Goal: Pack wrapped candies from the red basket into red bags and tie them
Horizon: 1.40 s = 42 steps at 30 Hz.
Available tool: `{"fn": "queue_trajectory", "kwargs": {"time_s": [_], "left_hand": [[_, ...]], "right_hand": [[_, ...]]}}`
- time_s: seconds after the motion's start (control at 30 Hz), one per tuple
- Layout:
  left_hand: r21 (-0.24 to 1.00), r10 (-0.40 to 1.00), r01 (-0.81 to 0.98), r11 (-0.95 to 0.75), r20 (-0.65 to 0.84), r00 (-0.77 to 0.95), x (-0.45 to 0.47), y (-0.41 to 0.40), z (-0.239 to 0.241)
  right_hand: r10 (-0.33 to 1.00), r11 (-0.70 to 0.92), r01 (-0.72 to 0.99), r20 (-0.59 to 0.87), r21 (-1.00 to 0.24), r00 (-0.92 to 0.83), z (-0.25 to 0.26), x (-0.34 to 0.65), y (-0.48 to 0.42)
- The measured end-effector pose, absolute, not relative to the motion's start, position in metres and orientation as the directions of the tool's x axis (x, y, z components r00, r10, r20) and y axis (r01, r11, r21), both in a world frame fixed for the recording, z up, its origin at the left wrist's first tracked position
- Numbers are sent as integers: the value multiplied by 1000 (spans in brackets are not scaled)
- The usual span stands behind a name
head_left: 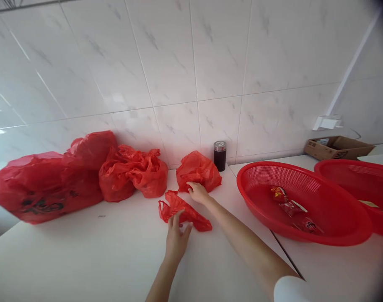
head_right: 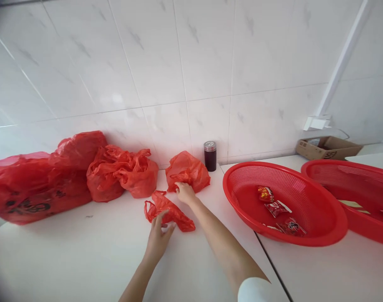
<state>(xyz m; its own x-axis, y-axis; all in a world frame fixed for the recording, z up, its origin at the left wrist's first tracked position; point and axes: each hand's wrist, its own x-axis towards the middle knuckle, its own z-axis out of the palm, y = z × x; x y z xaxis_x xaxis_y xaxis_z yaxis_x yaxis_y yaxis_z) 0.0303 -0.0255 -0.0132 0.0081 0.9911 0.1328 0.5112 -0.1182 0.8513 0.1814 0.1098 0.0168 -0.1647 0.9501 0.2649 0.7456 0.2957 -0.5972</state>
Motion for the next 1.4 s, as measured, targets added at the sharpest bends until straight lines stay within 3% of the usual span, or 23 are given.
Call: {"fn": "queue_trajectory", "kwargs": {"time_s": [0.2,0.33,0.43,0.57,0.63,0.77,0.9,0.97,1.1,1.2,1.33,1.4], "left_hand": [[931,993,344,-119,105,59,30,-44,-14],[990,987,144,3,20,-157,16,-56,-19],[997,962,-25,73,-77,-262,10,-63,-14],[954,972,-212,211,-228,-57,-2,-69,5],[941,970,-260,215,-236,-52,-11,-70,17],[967,959,-243,77,-138,-247,-16,-74,40],[989,997,-132,74,-74,1,-2,-81,60],[988,996,-134,82,-77,40,0,-82,65],[913,981,-396,95,-153,-117,-17,-81,63],[840,974,-526,135,-209,-83,-29,-80,61],[846,982,-515,137,-183,-40,-23,-85,67],[852,987,-510,119,-157,-32,-11,-90,74]], "right_hand": [[941,329,703,281,-631,-188,10,165,48],[943,329,625,210,-708,-259,-3,174,-4],[927,336,414,220,-846,-303,1,182,-40],[911,317,155,255,-936,-326,18,192,-70],[927,302,115,264,-946,-266,25,200,-76],[949,248,-37,250,-968,-190,35,214,-81],[938,288,50,271,-956,-216,43,214,-86],[935,326,112,303,-939,-184,43,215,-86],[933,348,158,358,-924,35,35,226,-76],[928,312,188,341,-931,152,36,235,-75],[722,532,335,623,-778,300,76,227,-103],[659,659,396,745,-640,107,104,213,-119]]}}
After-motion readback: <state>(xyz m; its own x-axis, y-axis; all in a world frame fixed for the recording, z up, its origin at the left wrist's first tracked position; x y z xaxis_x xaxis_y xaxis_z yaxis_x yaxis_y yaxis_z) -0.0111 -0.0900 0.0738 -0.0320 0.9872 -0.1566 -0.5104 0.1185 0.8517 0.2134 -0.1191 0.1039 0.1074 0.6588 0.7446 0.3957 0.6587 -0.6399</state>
